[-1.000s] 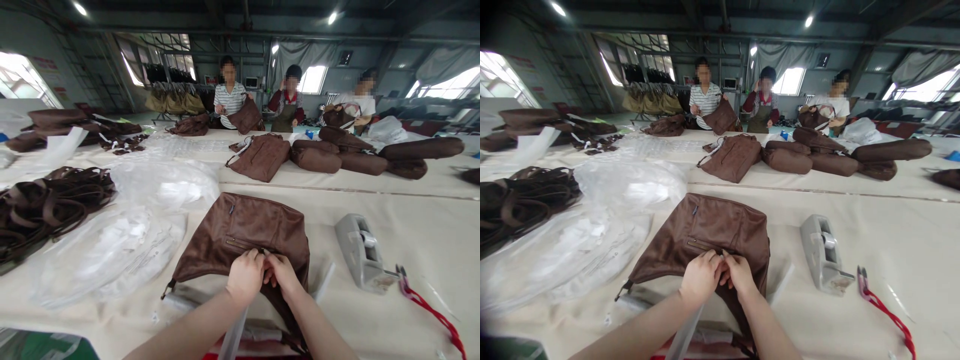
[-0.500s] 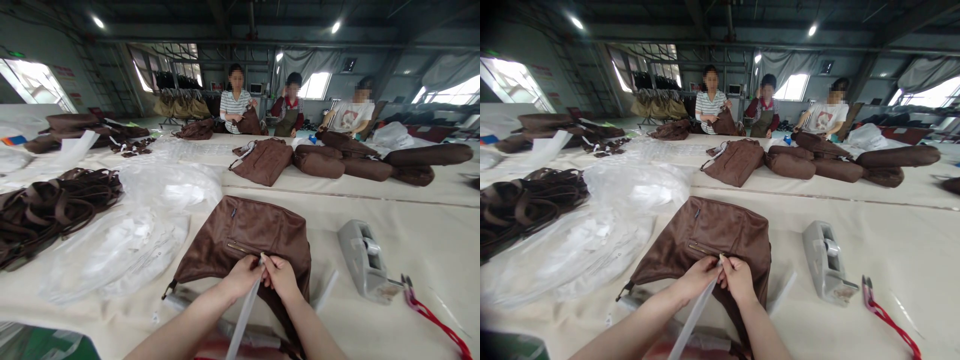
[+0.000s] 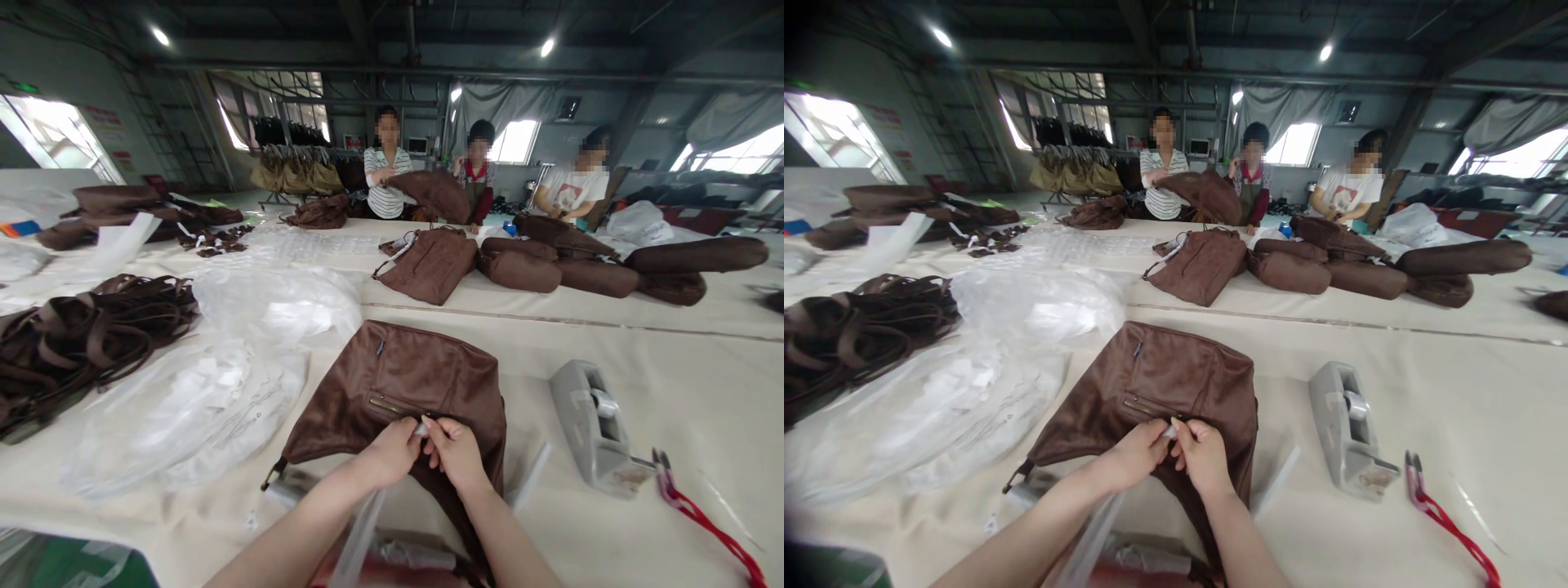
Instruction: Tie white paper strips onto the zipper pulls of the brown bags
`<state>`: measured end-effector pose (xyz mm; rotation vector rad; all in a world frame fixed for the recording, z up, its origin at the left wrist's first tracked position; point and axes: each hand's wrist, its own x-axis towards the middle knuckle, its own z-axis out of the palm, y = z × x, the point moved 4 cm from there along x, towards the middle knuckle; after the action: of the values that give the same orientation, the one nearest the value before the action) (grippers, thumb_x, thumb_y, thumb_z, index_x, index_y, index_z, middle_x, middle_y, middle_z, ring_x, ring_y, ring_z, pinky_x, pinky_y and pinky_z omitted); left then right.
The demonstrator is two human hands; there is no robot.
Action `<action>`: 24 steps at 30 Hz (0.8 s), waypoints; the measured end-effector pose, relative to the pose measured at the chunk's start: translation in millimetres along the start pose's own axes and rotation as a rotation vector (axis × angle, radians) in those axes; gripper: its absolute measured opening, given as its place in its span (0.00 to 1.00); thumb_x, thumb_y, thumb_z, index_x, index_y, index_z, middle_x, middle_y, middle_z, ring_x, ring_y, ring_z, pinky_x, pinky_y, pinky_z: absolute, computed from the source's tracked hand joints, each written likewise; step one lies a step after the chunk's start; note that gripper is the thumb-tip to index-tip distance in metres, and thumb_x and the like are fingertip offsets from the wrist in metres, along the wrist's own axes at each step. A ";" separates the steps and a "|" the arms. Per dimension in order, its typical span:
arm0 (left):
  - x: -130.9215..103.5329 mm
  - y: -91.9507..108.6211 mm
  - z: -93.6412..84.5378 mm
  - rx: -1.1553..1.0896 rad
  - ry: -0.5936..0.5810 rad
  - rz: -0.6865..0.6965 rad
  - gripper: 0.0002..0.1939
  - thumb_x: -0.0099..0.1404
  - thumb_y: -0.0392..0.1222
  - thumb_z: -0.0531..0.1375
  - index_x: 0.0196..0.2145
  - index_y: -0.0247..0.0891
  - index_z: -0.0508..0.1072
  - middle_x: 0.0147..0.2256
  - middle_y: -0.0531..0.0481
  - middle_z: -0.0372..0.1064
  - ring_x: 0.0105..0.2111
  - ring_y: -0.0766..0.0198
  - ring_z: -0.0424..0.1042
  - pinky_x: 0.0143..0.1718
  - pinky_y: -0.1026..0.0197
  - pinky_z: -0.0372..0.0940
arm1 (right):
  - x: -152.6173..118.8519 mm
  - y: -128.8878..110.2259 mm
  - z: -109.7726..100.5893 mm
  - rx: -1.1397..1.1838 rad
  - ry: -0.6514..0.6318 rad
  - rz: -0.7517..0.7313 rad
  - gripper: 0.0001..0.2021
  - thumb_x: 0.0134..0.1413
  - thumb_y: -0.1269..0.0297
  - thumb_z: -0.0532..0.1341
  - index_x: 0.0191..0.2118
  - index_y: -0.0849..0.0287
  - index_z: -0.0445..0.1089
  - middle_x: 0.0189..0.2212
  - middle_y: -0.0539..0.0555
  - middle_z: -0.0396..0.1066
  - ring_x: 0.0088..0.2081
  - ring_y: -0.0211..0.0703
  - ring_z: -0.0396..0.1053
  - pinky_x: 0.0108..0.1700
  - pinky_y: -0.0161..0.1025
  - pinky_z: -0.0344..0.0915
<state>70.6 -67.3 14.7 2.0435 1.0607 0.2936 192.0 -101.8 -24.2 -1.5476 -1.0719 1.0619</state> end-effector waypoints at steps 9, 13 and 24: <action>5.0 -9.1 7.4 -0.074 -0.053 0.029 0.18 0.65 0.40 0.45 0.28 0.36 0.72 0.26 0.51 0.70 0.27 0.65 0.65 0.31 0.66 0.58 | -9.5 -5.5 -11.3 -0.166 -0.021 0.067 0.22 0.53 0.44 0.54 0.26 0.59 0.69 0.19 0.51 0.71 0.15 0.37 0.65 0.16 0.32 0.58; 6.8 -17.0 9.3 -0.050 -0.001 -0.079 0.17 0.64 0.41 0.46 0.27 0.36 0.71 0.21 0.54 0.64 0.24 0.65 0.62 0.27 0.65 0.54 | -43.5 -32.2 -93.8 -0.417 0.387 -0.165 0.17 0.55 0.49 0.55 0.39 0.56 0.72 0.32 0.55 0.75 0.28 0.43 0.72 0.32 0.36 0.66; 23.1 -26.4 11.7 -0.150 0.040 -0.093 0.13 0.56 0.49 0.47 0.23 0.40 0.65 0.21 0.54 0.63 0.26 0.63 0.63 0.30 0.65 0.55 | -80.0 11.2 -283.2 -0.634 0.719 0.054 0.21 0.53 0.48 0.52 0.38 0.57 0.74 0.36 0.57 0.75 0.40 0.50 0.71 0.42 0.42 0.65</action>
<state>75.7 -47.3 -16.0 1.8565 1.1207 0.3562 446.0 -241.7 27.0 -2.2251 -0.8774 0.1143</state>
